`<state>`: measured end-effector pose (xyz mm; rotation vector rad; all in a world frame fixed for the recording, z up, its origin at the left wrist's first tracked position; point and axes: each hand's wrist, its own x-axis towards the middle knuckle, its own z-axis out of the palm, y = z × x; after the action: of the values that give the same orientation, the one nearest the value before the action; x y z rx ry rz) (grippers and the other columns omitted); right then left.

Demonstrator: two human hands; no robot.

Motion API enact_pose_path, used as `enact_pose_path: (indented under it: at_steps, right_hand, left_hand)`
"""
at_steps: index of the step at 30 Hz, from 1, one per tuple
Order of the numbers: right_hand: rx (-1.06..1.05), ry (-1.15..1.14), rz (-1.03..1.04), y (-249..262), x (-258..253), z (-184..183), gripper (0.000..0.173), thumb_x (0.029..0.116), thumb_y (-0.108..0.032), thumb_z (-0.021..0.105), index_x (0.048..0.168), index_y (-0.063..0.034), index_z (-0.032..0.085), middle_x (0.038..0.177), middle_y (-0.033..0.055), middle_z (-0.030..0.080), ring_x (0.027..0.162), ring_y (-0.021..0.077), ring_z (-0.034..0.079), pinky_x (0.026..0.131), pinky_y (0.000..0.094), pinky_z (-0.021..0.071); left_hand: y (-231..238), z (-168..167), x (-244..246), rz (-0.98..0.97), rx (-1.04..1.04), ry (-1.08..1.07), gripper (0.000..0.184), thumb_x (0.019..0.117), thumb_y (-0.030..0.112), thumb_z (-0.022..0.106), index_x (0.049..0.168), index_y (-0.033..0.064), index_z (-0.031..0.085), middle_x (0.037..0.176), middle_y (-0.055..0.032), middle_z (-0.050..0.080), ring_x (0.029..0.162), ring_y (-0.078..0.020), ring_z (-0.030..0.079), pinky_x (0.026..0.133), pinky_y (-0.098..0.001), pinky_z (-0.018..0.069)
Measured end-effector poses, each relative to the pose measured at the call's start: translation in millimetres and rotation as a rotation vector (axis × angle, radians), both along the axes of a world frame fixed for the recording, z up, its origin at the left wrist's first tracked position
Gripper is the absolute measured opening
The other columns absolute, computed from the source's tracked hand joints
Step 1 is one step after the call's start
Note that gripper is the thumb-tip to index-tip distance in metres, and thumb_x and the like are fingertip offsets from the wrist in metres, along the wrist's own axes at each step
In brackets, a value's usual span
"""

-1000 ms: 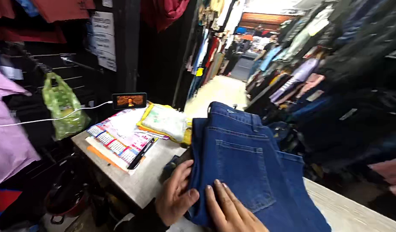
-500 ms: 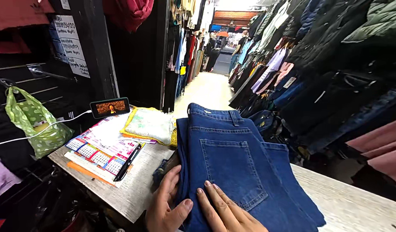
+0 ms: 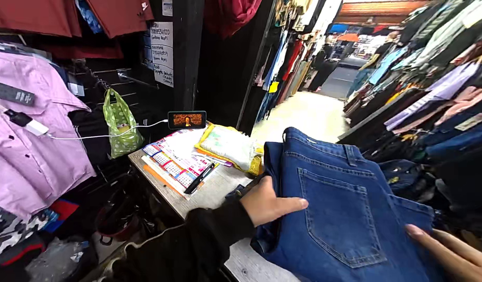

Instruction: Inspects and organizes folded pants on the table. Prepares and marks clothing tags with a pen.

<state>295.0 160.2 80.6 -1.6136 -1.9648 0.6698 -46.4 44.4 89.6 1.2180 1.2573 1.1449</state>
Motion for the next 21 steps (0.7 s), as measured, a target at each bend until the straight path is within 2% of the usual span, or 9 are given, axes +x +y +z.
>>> enact_pose_path:
  at_steps: [2,4,6,8,11,13,15,18,21]
  right_hand:
    - [0.031,0.084,0.005,-7,-4,8,0.047,0.1045,-0.030,0.054,0.131,0.0081,0.054,0.110,0.0221,0.066,0.093,0.0183,0.066,0.086,0.0421,0.0557]
    - [0.084,0.173,0.041,-16,-5,24,0.037,0.1009,-0.020,0.058,0.126,0.0067,0.054,0.096,0.0096,0.066,0.077,0.0017,0.064,0.072,0.0258,0.0579]
    - [0.144,0.248,0.054,-30,-5,42,0.037,0.0978,-0.016,0.060,0.127,0.0057,0.054,0.094,0.0055,0.067,0.074,-0.0017,0.064,0.069,0.0213,0.0573]
    - [0.218,0.346,0.065,-40,-2,53,0.034,0.0958,-0.013,0.061,0.126,0.0007,0.054,0.090,-0.0017,0.069,0.072,-0.0045,0.066,0.067,0.0161,0.0582]
    - [0.274,0.484,0.120,-44,0,55,0.030,0.0929,-0.007,0.059,0.123,-0.0073,0.055,0.090,-0.0081,0.071,0.075,-0.0035,0.069,0.069,0.0164,0.0601]
    - [0.185,0.468,0.080,-50,-4,46,0.030,0.0959,-0.012,0.058,0.126,-0.0069,0.055,0.092,-0.0049,0.071,0.076,0.0001,0.070,0.069,0.0202,0.0612]
    - [0.023,0.467,0.022,-56,-20,23,0.029,0.1019,-0.019,0.056,0.126,-0.0037,0.057,0.091,0.0009,0.072,0.075,0.0073,0.071,0.067,0.0282,0.0623]
    - [-0.141,0.542,0.074,-45,-31,-22,0.036,0.0916,-0.018,0.067,0.123,-0.0046,0.059,0.091,0.0021,0.075,0.079,0.0114,0.075,0.071,0.0311,0.0646]
    - [-0.180,0.498,0.109,-39,-23,-24,0.036,0.0870,-0.017,0.073,0.119,-0.0039,0.063,0.090,0.0038,0.076,0.081,0.0130,0.075,0.074,0.0310,0.0642]
  left_hand:
    - [16,11,11,0.026,0.012,0.171,0.081,0.0894,0.021,0.079,0.153,0.0013,0.032,0.133,-0.0266,0.060,0.123,-0.0355,0.062,0.103,-0.0541,0.0510]
    - [25,34,13,0.003,0.168,0.250,0.075,0.0890,0.010,0.078,0.151,-0.0021,0.037,0.135,-0.0284,0.059,0.124,-0.0378,0.060,0.103,-0.0549,0.0500]
    - [29,70,8,-0.111,0.371,0.258,0.066,0.0891,-0.001,0.073,0.146,-0.0093,0.042,0.140,-0.0297,0.054,0.130,-0.0343,0.056,0.110,-0.0487,0.0447]
    - [38,102,-3,-0.248,0.502,0.308,0.067,0.0904,-0.002,0.070,0.149,-0.0101,0.039,0.144,-0.0279,0.053,0.132,-0.0280,0.056,0.112,-0.0415,0.0442]
    - [65,128,-25,-0.368,0.610,0.301,0.060,0.0868,-0.001,0.069,0.142,-0.0073,0.046,0.133,-0.0209,0.058,0.117,-0.0176,0.062,0.098,-0.0320,0.0538]
    - [76,121,-35,-0.397,0.504,0.252,0.060,0.0878,-0.002,0.066,0.144,-0.0035,0.044,0.132,-0.0162,0.059,0.111,-0.0132,0.065,0.093,-0.0293,0.0567]
    - [77,85,-38,-0.326,0.286,0.260,0.056,0.0908,0.002,0.066,0.143,-0.0003,0.047,0.123,-0.0156,0.066,0.103,-0.0166,0.068,0.089,-0.0363,0.0583]
    - [69,27,-41,-0.243,0.090,0.259,0.054,0.0976,0.013,0.065,0.145,-0.0026,0.045,0.124,-0.0201,0.065,0.108,-0.0220,0.067,0.098,-0.0422,0.0545]
    - [47,22,-35,-0.187,0.079,0.231,0.057,0.0991,0.012,0.064,0.150,-0.0002,0.040,0.128,-0.0185,0.065,0.113,-0.0215,0.067,0.101,-0.0426,0.0541]
